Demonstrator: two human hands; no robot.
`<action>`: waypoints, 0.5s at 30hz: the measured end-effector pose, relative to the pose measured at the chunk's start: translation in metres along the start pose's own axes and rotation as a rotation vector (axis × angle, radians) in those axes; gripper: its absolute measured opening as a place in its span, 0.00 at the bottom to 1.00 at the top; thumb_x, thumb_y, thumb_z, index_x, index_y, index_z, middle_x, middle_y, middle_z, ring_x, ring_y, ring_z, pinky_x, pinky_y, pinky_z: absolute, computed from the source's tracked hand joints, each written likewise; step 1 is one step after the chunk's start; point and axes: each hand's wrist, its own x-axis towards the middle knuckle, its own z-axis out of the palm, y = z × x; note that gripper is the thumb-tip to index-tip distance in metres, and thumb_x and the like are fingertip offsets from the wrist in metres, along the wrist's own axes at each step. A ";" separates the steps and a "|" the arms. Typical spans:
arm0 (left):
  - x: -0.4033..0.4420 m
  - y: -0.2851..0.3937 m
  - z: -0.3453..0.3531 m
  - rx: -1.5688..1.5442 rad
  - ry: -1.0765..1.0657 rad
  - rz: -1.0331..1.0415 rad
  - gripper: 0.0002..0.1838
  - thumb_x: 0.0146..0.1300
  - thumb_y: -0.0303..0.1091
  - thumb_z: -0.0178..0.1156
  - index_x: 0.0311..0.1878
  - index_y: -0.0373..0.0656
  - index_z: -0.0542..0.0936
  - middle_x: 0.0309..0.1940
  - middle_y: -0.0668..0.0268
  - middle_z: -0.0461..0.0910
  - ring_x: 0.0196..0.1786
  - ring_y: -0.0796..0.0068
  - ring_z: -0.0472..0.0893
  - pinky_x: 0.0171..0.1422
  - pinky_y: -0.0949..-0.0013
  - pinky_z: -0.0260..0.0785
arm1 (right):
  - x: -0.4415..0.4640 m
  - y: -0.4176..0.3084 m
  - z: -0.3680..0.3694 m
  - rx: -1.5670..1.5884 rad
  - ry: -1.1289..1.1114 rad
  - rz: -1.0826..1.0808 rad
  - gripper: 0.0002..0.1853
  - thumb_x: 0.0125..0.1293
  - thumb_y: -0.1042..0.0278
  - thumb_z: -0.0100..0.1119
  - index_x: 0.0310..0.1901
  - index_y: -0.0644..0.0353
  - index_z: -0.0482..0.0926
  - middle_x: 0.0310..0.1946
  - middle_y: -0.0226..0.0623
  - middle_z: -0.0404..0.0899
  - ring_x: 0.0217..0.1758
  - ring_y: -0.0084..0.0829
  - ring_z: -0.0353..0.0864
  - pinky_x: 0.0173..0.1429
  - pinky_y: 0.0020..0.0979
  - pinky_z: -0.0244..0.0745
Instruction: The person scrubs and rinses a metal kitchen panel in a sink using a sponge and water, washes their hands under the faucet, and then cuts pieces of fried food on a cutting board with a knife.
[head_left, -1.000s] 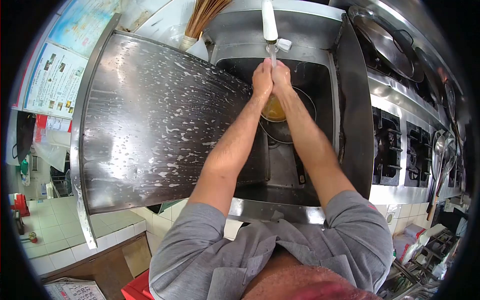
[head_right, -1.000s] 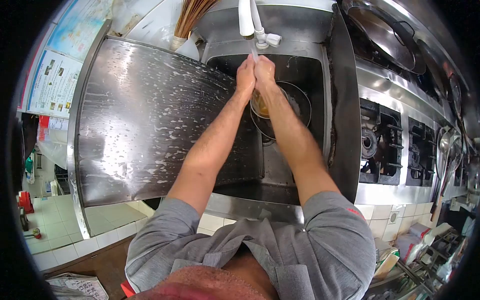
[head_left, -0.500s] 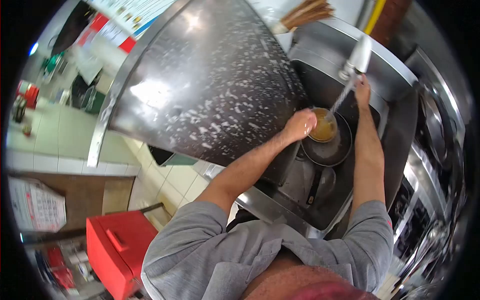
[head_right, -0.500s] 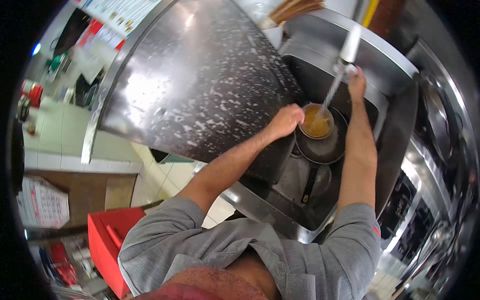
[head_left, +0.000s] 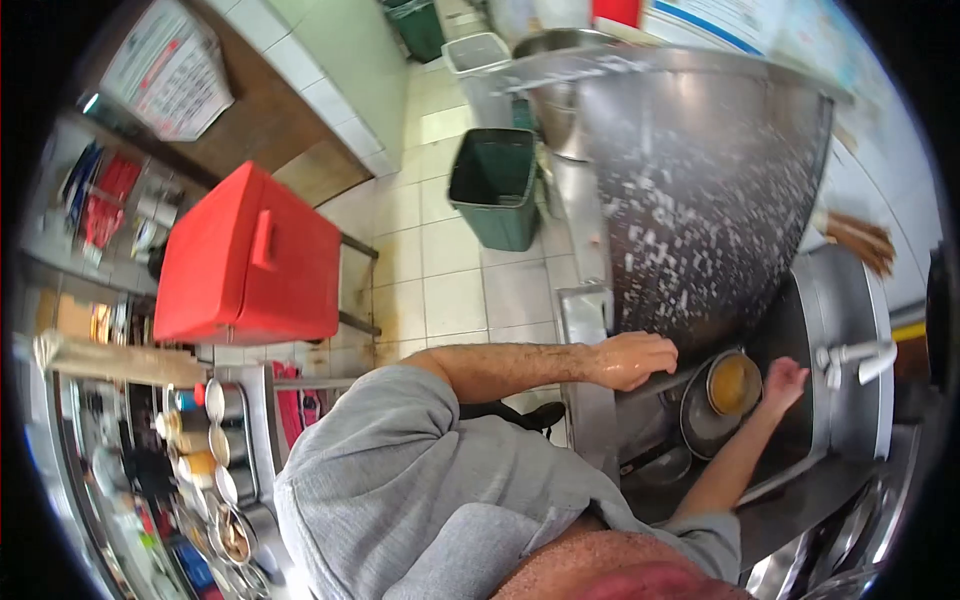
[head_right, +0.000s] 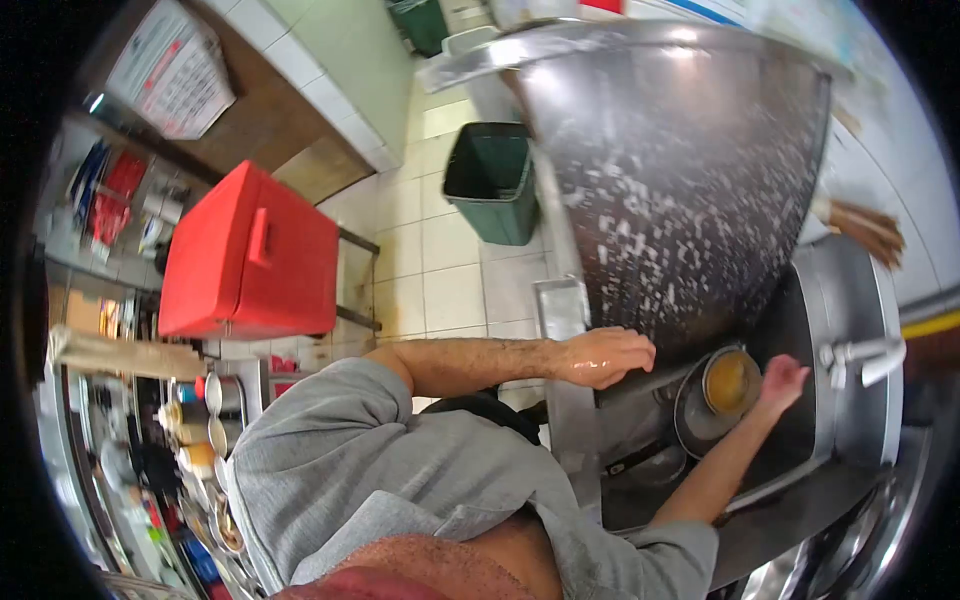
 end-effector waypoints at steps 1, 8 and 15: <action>-0.012 0.008 -0.012 0.061 0.009 0.039 0.18 0.47 0.19 0.57 0.44 0.43 0.71 0.45 0.61 0.70 0.47 0.59 0.72 0.48 0.60 0.65 | -0.039 0.060 0.085 -0.008 -0.158 0.205 0.20 0.64 0.52 0.54 0.31 0.65 0.73 0.31 0.38 0.76 0.39 0.34 0.76 0.48 0.34 0.73; -0.103 0.019 -0.084 0.421 0.083 -0.090 0.42 0.43 0.34 0.67 0.64 0.46 0.62 0.64 0.60 0.60 0.69 0.59 0.56 0.71 0.38 0.40 | -0.195 0.286 0.316 -0.130 -0.073 0.589 0.29 0.68 0.44 0.44 0.54 0.65 0.70 0.52 0.43 0.73 0.59 0.37 0.70 0.65 0.39 0.62; -0.190 -0.043 -0.169 0.573 0.042 -0.596 0.23 0.47 0.42 0.61 0.46 0.43 0.71 0.45 0.61 0.72 0.56 0.59 0.70 0.60 0.46 0.60 | -0.194 0.497 0.410 -0.545 -0.220 0.745 0.18 0.64 0.58 0.55 0.48 0.63 0.72 0.47 0.42 0.74 0.53 0.33 0.73 0.59 0.33 0.67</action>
